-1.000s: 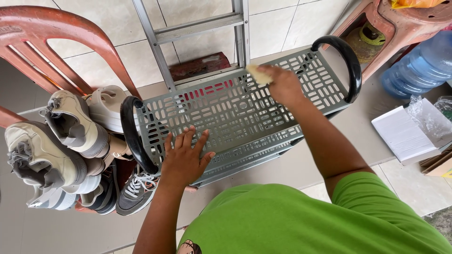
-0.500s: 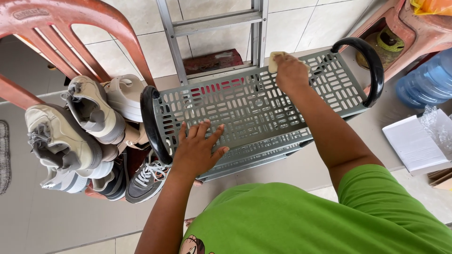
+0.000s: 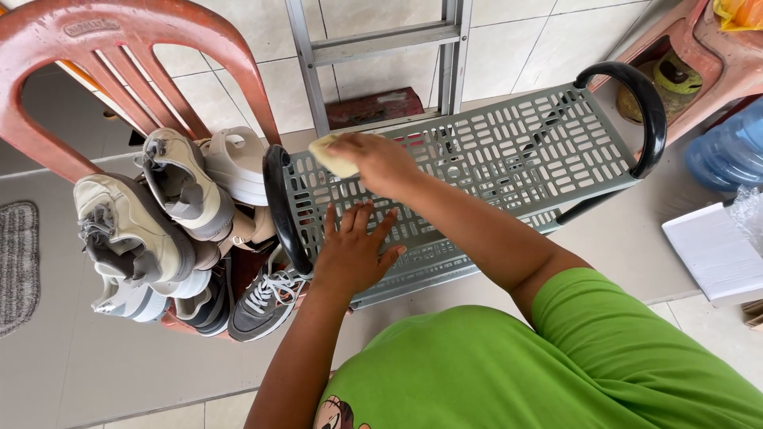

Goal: The person wipes the surface of a grey plastic shoe rack using a yellow sponge. They systematically clean the top shelf and the side edges while holding the rack steady with their left hand.

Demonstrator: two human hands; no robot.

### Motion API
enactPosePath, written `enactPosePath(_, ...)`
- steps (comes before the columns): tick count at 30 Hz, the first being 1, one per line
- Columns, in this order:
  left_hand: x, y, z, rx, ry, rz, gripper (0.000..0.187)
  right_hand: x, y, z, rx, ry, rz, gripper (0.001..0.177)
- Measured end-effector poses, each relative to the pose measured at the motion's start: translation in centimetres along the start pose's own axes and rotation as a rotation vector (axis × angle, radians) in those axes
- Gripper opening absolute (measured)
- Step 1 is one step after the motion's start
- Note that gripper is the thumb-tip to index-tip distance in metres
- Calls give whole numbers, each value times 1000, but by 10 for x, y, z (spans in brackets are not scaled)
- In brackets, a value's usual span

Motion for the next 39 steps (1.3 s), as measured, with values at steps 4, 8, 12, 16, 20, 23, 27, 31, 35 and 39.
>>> enactPosePath(4,-2,1,-5,9,20,13,61,-43,15,20,391,158,-8,34)
enactPosePath(8,2,0,-6,5,41,-47,65,-6,29,54,401,84,-40,27)
enactPosePath(12,4,2,-6,9,25,-59,64,41,60,100,242,178,-37,27)
enactPosePath(16,3,3,-9,10,47,-77,65,83,96,140,147,257,-3,30)
enactPosePath(20,-14,1,-18,-33,41,2,70,114,113,184,-135,501,-200,47)
enactPosePath(23,-21,1,-21,-76,14,36,74,139,140,232,-365,696,-167,64)
enactPosePath(27,-20,-1,-20,-64,-3,-9,75,166,135,193,-1016,421,-160,78)
enactPosePath(31,-16,0,-19,-61,-36,1,76,95,161,215,-838,759,-432,70)
enactPosePath(35,-7,1,-17,-9,-37,43,66,51,151,141,-345,741,36,41)
enactPosePath(39,-3,2,-15,-3,-86,31,65,55,127,42,-163,413,69,37)
Point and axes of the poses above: each hand's wrist, its own y-axis away from the middle knuckle, its own x-axis out of the back of the hand, z = x × y, the point moved 6 cm from there along -y, towards the middle knuckle, and after that the axes turned 10 degrees about z, right-handed, at the moved point
